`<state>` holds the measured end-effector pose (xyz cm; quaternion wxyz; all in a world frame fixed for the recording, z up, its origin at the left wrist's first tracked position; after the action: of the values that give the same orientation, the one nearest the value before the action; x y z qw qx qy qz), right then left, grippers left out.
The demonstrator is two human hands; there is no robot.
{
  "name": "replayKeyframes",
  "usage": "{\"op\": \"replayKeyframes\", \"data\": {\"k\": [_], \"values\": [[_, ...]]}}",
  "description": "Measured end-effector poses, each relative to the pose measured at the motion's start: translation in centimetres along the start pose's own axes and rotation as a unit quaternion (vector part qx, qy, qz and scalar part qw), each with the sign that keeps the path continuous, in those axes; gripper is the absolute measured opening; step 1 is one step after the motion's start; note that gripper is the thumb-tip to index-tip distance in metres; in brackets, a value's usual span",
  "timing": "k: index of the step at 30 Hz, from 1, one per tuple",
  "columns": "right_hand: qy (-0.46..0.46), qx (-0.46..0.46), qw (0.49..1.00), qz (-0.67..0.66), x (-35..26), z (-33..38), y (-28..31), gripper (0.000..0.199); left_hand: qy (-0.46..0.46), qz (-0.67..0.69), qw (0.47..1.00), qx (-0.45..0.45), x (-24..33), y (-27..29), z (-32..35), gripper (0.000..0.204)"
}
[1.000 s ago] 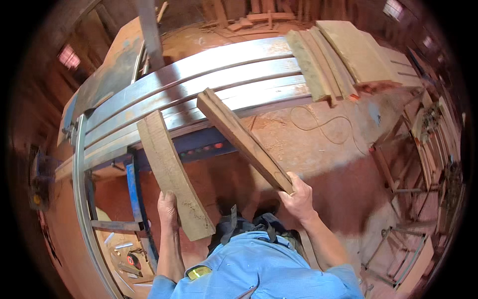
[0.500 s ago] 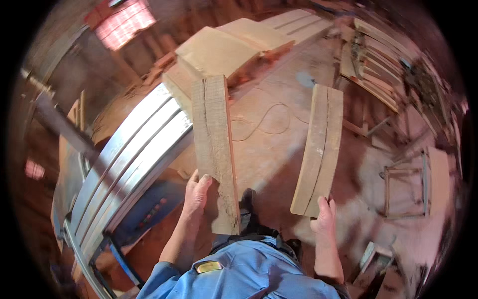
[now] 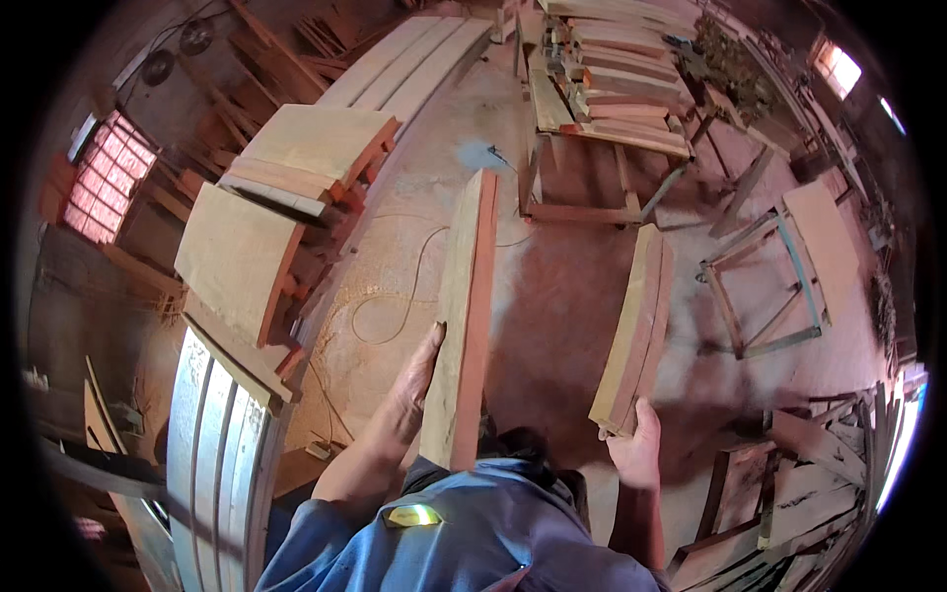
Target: The person selects and stacks various wooden planks from a pile, then uses a table saw to cut them into smaller pieces. The cut pieces are gathered and placed onto a nearby workbench.
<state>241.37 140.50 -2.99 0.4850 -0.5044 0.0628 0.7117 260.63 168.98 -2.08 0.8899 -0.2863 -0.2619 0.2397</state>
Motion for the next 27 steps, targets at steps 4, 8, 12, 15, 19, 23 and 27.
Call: {"op": "replayKeyframes", "data": {"k": [4, 8, 12, 15, 19, 23, 27], "values": [[-0.083, 0.053, 0.995, -0.025, 0.3, -2.8, 1.1, 0.046, 0.159, 0.095, 0.975, -0.123, 0.6, -3.7, -5.5, 0.059], [-0.12, 0.108, 0.987, -0.017, 0.2, -6.2, 3.2, 0.052, 0.177, 0.084, 0.971, -0.137, 0.5, -7.2, -11.1, 0.057], [-0.141, 0.109, 0.984, -0.02, -0.7, -11.6, 5.6, 0.058, 0.203, 0.118, 0.954, -0.186, 0.4, -10.6, -15.4, 0.057], [-0.167, 0.124, 0.978, -0.027, -2.7, -15.6, 6.3, 0.06, 0.194, 0.108, 0.952, -0.211, 1.1, -13.3, -18.1, 0.055], [-0.145, 0.113, 0.983, -0.003, -7.1, -20.6, 5.8, 0.062, 0.188, 0.116, 0.948, -0.229, 1.0, -15.9, -20.9, 0.055], [-0.119, 0.123, 0.985, 0.005, -11.0, -25.5, 3.5, 0.047, 0.162, 0.124, 0.949, -0.24, 1.3, -17.0, -22.8, 0.055], [-0.087, 0.094, 0.992, 0.004, -14.0, -29.7, 0.5, 0.043, 0.127, 0.121, 0.963, -0.206, 2.4, -18.9, -24.1, 0.065]]}}
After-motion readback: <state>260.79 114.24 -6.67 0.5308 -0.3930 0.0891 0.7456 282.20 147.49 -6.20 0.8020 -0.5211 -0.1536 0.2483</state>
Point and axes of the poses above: each hand's wrist, its own z-axis away from the middle knuckle, its own y-axis out of the back of the hand, x = y × z, the point moved 3 cm from there along -z, towards the middle knuckle, and after that the axes turned 15 degrees about x, right-handed, at the moved point
